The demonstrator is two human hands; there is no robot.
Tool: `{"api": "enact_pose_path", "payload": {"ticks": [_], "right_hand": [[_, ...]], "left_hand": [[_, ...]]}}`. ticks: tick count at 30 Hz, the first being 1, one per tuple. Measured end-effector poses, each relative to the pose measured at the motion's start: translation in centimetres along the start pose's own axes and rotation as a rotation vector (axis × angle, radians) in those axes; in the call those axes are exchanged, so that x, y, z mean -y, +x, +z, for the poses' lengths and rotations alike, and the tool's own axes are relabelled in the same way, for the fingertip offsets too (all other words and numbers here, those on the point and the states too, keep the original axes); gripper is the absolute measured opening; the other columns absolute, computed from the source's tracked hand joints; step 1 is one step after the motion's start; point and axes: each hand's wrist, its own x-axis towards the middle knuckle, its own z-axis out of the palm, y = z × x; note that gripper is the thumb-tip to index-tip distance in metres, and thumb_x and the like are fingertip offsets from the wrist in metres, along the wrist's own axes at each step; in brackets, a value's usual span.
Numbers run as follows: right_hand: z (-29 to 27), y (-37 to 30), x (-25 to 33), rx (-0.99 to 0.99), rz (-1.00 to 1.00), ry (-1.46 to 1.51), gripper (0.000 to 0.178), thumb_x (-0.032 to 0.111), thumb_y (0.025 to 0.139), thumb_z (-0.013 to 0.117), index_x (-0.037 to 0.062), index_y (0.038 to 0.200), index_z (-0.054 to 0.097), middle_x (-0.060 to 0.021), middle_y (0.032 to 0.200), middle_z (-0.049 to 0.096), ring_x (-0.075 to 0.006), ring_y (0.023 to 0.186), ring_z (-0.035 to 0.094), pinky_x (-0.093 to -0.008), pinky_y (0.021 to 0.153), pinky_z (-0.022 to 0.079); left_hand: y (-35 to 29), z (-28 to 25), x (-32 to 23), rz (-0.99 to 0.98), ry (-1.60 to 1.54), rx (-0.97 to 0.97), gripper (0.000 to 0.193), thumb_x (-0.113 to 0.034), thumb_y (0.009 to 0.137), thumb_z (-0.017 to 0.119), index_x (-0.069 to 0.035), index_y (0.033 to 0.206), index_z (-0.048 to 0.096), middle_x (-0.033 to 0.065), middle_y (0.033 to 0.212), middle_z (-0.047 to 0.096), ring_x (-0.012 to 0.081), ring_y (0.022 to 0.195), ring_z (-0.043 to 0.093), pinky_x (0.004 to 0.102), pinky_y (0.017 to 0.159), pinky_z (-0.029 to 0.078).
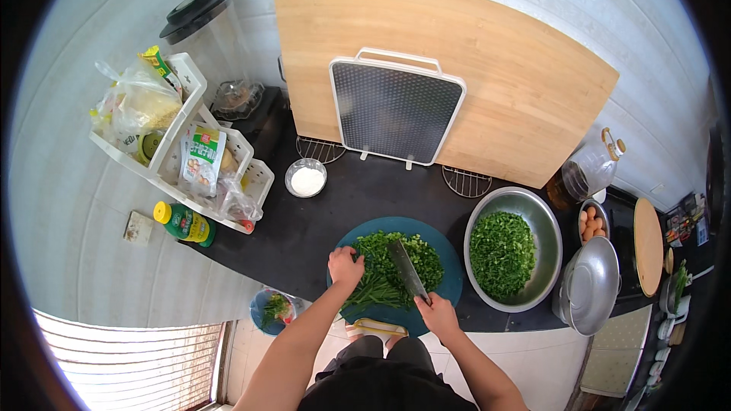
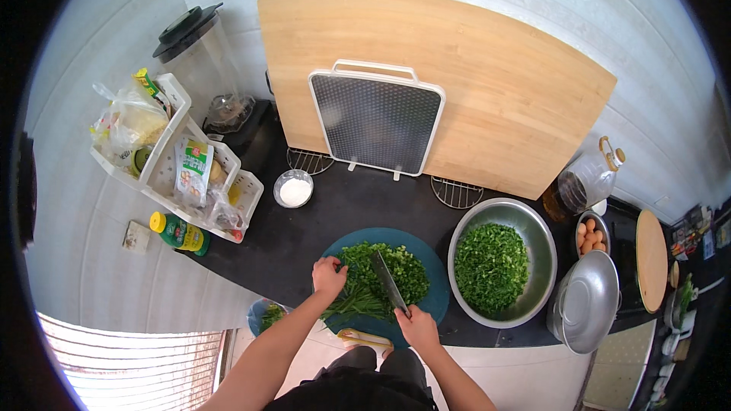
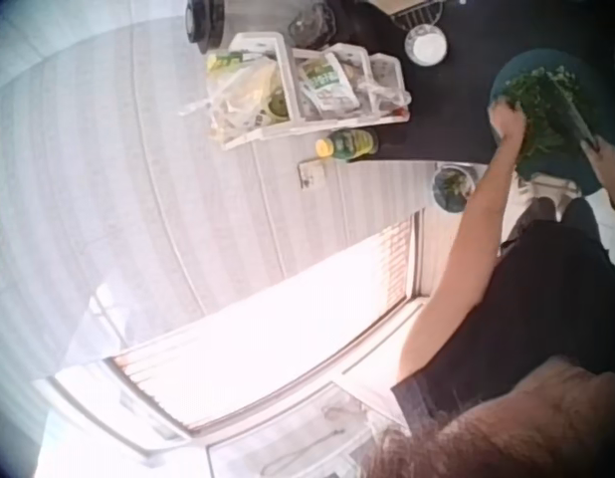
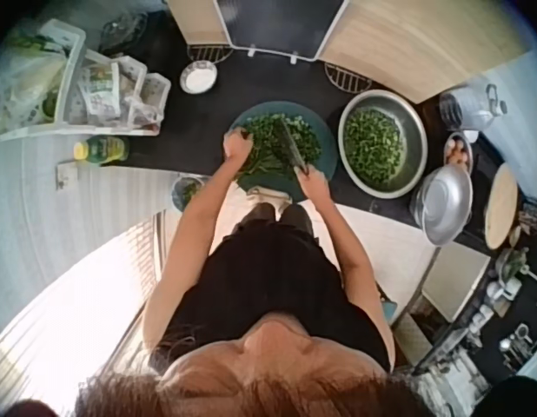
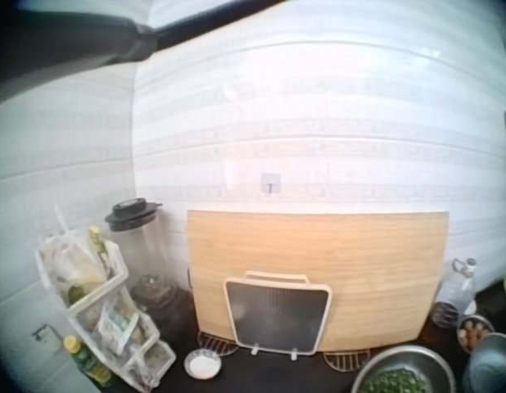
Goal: The person chops green leafy vegetables on a blue cutting board using a knife. They repeatedly gather the chopped pieces and transfer them into a large metal bowl. The process continues until the cutting board is cleared of the vegetable pile.
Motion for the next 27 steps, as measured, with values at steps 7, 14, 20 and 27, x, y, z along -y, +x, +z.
{"api": "enact_pose_path", "payload": {"ticks": [7, 14, 20, 27], "right_hand": [[0.2, -0.3, -0.1, 0.004, -0.018, -0.018, 0.043, 0.039, 0.086, 0.059, -0.0006, 0.071, 0.052, -0.0199, 0.060, 0.056, -0.0387, 0.061, 0.058, -0.0437, 0.054, 0.042], [0.1, -0.1, -0.3, 0.019, -0.024, -0.022, 0.043, 0.041, 0.086, 0.058, 0.0005, 0.073, 0.053, -0.0220, 0.064, 0.059, -0.0426, 0.066, 0.059, -0.0478, 0.058, 0.045], [0.3, -0.1, -0.3, 0.003, -0.056, -0.045, 0.044, 0.042, 0.086, 0.058, 0.0009, 0.071, 0.052, -0.0212, 0.063, 0.059, -0.0430, 0.067, 0.059, -0.0486, 0.059, 0.045], [-0.5, -1.0, 0.2, 0.013, -0.061, -0.066, 0.044, 0.045, 0.089, 0.054, 0.0021, 0.077, 0.053, -0.0208, 0.064, 0.059, -0.0426, 0.068, 0.060, -0.0484, 0.059, 0.045]], "left_hand": [[1.5, 1.8, -0.9, 0.153, 0.191, 0.024, 0.007, -0.007, 0.069, 0.062, -0.003, 0.073, 0.059, 0.0129, 0.083, 0.059, 0.0316, 0.086, 0.055, 0.0450, 0.076, 0.044], [0.3, 0.0, 2.4, 0.282, 0.062, 0.200, 0.007, -0.011, 0.069, 0.061, -0.005, 0.073, 0.061, 0.0123, 0.082, 0.060, 0.0328, 0.085, 0.056, 0.0435, 0.076, 0.047], [-2.8, -1.7, 0.6, 0.205, -0.009, 0.388, 0.033, -0.033, 0.077, 0.066, -0.003, 0.091, 0.065, 0.0162, 0.094, 0.059, 0.0348, 0.096, 0.055, 0.0426, 0.085, 0.046], [-6.4, -4.4, -2.7, 0.472, 0.348, 0.394, 0.083, -0.044, 0.058, 0.082, 0.000, 0.120, 0.049, 0.0135, 0.106, 0.051, 0.0306, 0.100, 0.051, 0.0400, 0.085, 0.045]]}}
